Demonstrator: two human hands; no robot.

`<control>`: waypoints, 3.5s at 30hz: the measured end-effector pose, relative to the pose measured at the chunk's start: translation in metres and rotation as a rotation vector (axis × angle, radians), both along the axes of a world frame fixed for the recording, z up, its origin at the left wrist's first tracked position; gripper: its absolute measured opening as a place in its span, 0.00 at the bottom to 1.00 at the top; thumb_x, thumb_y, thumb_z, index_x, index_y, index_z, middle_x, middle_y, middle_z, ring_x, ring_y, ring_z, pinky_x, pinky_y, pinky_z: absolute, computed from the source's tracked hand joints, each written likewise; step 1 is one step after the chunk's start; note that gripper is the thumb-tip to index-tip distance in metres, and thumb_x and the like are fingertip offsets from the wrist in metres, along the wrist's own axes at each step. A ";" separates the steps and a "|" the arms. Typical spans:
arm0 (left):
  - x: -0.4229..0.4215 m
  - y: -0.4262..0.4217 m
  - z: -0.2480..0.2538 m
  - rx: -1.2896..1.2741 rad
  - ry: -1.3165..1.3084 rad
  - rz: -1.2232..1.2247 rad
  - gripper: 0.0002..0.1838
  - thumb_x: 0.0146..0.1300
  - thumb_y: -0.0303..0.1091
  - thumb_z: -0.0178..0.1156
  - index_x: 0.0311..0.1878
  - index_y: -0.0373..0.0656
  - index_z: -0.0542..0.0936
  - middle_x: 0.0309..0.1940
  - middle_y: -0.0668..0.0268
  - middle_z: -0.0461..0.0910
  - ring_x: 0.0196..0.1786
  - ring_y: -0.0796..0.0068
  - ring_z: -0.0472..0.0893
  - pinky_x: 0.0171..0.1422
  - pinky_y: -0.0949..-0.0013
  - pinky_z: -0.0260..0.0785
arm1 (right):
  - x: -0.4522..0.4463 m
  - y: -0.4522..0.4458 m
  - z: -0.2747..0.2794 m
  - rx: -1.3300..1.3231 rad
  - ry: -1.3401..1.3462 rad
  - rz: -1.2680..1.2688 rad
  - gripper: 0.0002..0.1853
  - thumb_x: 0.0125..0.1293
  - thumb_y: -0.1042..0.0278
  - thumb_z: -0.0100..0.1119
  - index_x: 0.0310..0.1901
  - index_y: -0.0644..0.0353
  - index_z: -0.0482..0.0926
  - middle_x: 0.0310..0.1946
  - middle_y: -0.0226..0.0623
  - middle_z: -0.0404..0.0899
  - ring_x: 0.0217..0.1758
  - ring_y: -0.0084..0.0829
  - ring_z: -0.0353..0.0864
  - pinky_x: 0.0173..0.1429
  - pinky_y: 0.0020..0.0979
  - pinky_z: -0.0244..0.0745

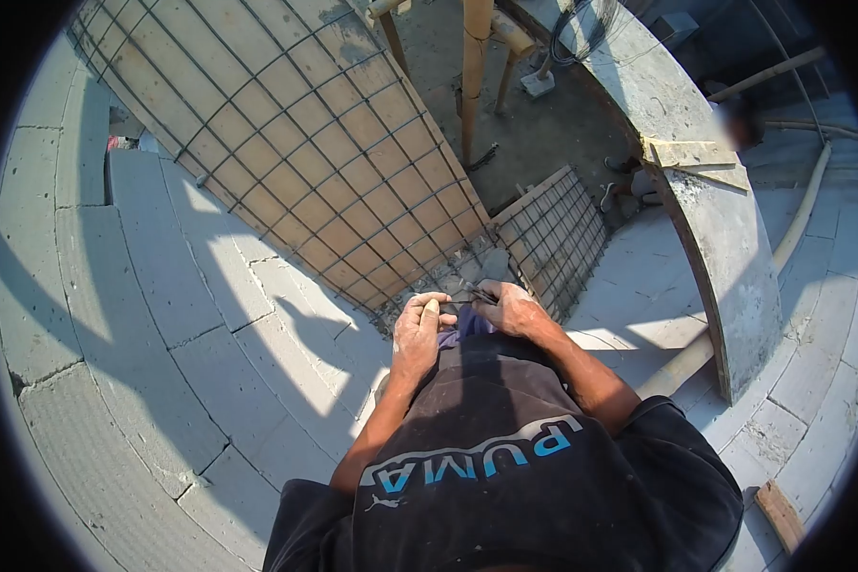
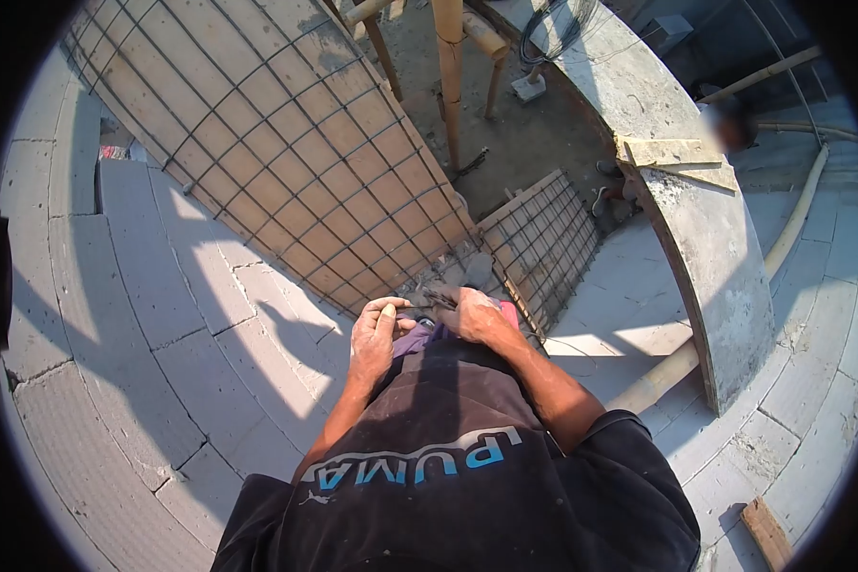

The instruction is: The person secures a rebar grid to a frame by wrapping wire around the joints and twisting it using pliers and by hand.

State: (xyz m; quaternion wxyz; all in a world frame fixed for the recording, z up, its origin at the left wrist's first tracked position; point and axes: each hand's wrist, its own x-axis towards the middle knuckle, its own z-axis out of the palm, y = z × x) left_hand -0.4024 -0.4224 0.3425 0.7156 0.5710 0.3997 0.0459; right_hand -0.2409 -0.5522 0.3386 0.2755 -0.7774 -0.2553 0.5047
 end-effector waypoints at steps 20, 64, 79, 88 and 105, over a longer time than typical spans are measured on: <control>-0.103 0.042 -0.065 -0.976 -0.115 0.410 0.10 0.79 0.36 0.49 0.51 0.41 0.75 0.41 0.60 0.83 0.40 0.69 0.85 0.48 0.62 0.83 | -0.123 0.029 0.010 0.056 0.010 -0.175 0.07 0.69 0.67 0.60 0.43 0.61 0.79 0.30 0.32 0.78 0.36 0.22 0.74 0.43 0.31 0.72; 0.079 0.046 -0.325 -0.684 0.390 0.277 0.27 0.73 0.46 0.61 0.67 0.40 0.71 0.53 0.61 0.80 0.46 0.75 0.83 0.50 0.71 0.79 | 0.050 0.023 -0.327 -0.214 0.165 -0.500 0.14 0.68 0.62 0.59 0.50 0.61 0.81 0.34 0.45 0.83 0.40 0.40 0.82 0.49 0.39 0.74; 0.174 0.196 -0.533 -0.018 0.511 -0.125 0.30 0.69 0.45 0.56 0.70 0.38 0.71 0.60 0.49 0.77 0.61 0.57 0.80 0.64 0.60 0.73 | 0.108 0.119 -0.584 -0.208 -0.113 -0.647 0.19 0.66 0.59 0.59 0.55 0.59 0.80 0.30 0.32 0.79 0.33 0.25 0.76 0.42 0.34 0.73; 0.195 0.203 -0.585 -0.250 0.456 -0.155 0.25 0.75 0.33 0.50 0.70 0.31 0.67 0.60 0.53 0.76 0.49 0.71 0.84 0.49 0.76 0.80 | 0.103 0.146 -0.637 -0.082 0.053 -0.633 0.16 0.66 0.54 0.60 0.50 0.52 0.84 0.31 0.41 0.82 0.37 0.36 0.80 0.48 0.38 0.75; 0.188 0.191 -0.592 -0.079 0.273 0.130 0.17 0.76 0.40 0.55 0.58 0.38 0.76 0.47 0.62 0.84 0.34 0.81 0.84 0.30 0.82 0.72 | 0.104 0.180 -0.636 -0.026 -0.162 -0.510 0.20 0.66 0.55 0.60 0.50 0.62 0.81 0.42 0.52 0.84 0.45 0.49 0.84 0.51 0.43 0.77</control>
